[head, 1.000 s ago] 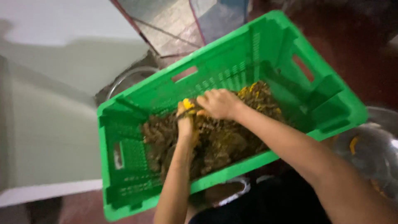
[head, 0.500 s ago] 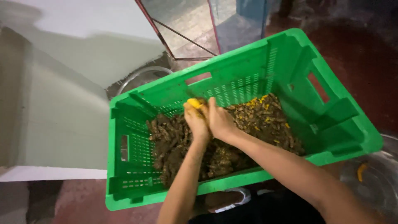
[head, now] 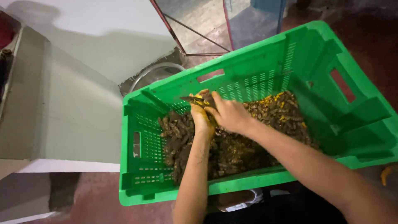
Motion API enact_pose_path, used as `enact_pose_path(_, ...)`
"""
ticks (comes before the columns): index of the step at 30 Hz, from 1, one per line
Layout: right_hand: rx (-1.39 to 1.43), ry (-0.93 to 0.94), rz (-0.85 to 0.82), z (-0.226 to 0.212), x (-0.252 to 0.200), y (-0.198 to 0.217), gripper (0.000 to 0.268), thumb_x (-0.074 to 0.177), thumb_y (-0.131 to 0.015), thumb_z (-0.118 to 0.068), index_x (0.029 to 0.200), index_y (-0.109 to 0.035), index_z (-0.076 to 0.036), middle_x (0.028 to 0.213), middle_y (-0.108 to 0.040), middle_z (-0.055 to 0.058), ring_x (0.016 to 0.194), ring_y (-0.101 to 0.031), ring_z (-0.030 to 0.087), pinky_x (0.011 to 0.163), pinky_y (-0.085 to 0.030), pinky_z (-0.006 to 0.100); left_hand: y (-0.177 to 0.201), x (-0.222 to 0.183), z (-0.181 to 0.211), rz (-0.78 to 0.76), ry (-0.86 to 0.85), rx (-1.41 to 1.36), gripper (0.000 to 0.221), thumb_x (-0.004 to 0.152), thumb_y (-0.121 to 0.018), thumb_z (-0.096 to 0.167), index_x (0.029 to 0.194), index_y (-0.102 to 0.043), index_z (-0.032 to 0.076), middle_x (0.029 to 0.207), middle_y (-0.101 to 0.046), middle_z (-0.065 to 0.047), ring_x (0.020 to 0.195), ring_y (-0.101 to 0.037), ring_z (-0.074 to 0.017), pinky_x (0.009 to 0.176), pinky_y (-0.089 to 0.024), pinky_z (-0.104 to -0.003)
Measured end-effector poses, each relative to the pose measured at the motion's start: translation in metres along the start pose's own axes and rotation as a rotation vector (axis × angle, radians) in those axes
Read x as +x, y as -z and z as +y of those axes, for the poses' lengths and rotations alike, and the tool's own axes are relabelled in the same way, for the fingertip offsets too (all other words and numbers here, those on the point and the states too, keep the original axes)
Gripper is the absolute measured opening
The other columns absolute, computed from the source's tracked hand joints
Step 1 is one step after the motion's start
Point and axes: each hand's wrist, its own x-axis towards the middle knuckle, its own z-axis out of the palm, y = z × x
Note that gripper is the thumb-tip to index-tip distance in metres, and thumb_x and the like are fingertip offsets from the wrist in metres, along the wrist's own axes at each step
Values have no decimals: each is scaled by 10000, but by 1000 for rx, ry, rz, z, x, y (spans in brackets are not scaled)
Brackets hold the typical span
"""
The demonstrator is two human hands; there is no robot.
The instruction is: Peeling turmeric roots using a small knife inside a green plastic crate
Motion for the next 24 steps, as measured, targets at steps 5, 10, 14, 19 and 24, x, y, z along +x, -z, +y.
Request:
enact_pose_path(5,78,78,-177,-4,12,43,608,1019,-492,-515,1361,-522,-13,786,-731,276,793,-732,494,738,-569,603,9,17,9,5,42,-22,441,942,-616,573,908,-732,148,828,-754,-41,676,-717,-168,590,-613,-287)
enact_pose_path(10,24,109,-89,0,11,34,585,1006,-518,-538,1338,-549,-57,697,-711,230,737,-730,460,704,-566,585,2,0,-3,-2,-64,-152,364,956,-651,463,932,-708,105,873,-723,-63,753,-679,-186,699,-598,-311)
enact_pose_path(14,252,-59,-69,-12,3,20,544,1009,-545,-468,1383,-542,-73,892,-743,277,868,-717,491,751,-558,605,2,-16,-19,105,-339,-46,390,1013,-584,440,1029,-701,69,939,-714,-92,836,-663,-208,823,-587,-355)
enact_pose_path(19,341,-230,52,-31,-5,15,495,1004,-620,-422,1378,-559,-105,1004,-749,240,957,-714,437,778,-574,569,-9,-28,-16,107,-506,105,327,1056,-554,430,1052,-664,122,966,-680,-39,854,-616,-124,809,-556,-279)
enact_pose_path(24,523,-324,117,-23,-3,5,379,1027,-631,-368,1319,-598,-128,1078,-748,210,1044,-689,429,832,-584,532,-12,-29,-3,41,-608,235,294,1082,-531,383,885,-570,169,817,-581,46,769,-558,-43,709,-498,-197)
